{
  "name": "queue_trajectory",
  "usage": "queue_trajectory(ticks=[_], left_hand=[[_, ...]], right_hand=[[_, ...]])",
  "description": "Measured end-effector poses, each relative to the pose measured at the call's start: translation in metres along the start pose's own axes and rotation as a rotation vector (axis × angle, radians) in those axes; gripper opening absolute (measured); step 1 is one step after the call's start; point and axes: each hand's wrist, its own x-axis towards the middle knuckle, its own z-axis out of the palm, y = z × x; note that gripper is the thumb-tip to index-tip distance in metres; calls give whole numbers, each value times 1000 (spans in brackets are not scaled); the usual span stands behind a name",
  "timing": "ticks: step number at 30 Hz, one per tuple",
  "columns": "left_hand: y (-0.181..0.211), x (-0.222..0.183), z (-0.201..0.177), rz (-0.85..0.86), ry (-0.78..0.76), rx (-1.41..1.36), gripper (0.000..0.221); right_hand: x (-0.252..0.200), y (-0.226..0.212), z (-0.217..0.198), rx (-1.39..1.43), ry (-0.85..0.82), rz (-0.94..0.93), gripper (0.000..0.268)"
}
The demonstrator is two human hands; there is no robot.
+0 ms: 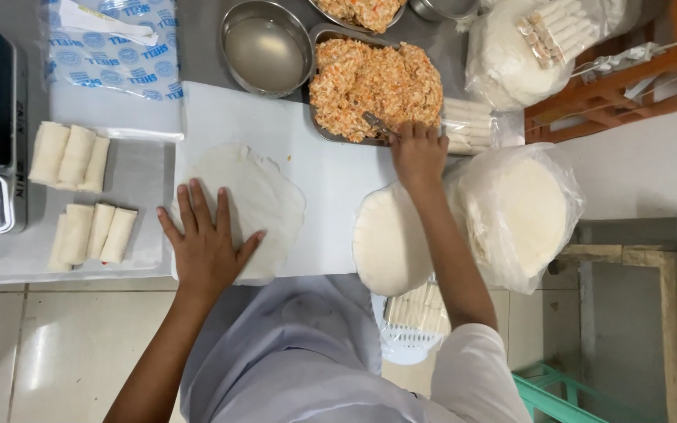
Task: The person is preparing food rolls by placing filling on a wrapper and rolling it into a cylindrical shape.
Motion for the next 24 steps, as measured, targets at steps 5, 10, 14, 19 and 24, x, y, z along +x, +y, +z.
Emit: queue_trajectory(ticks=[5,10,14,19,24], left_hand=[[1,2,-5,3,-7,-45,97],[4,2,-7,-11,-12,-55,95],[4,1,-9,-23,-21,-60,95],[5,1,-9,-21,-32,-67,95],[5,2,-9,-40,-60,-63,94]], right_hand=[[9,35,-28,130,-437,25,19],[43,68,-71,59,-523,2,26],[56,57,-88,271,-544,-52,36],[52,45,-66,543,-528,18,41],[50,62,-30,816,-445,206,40]])
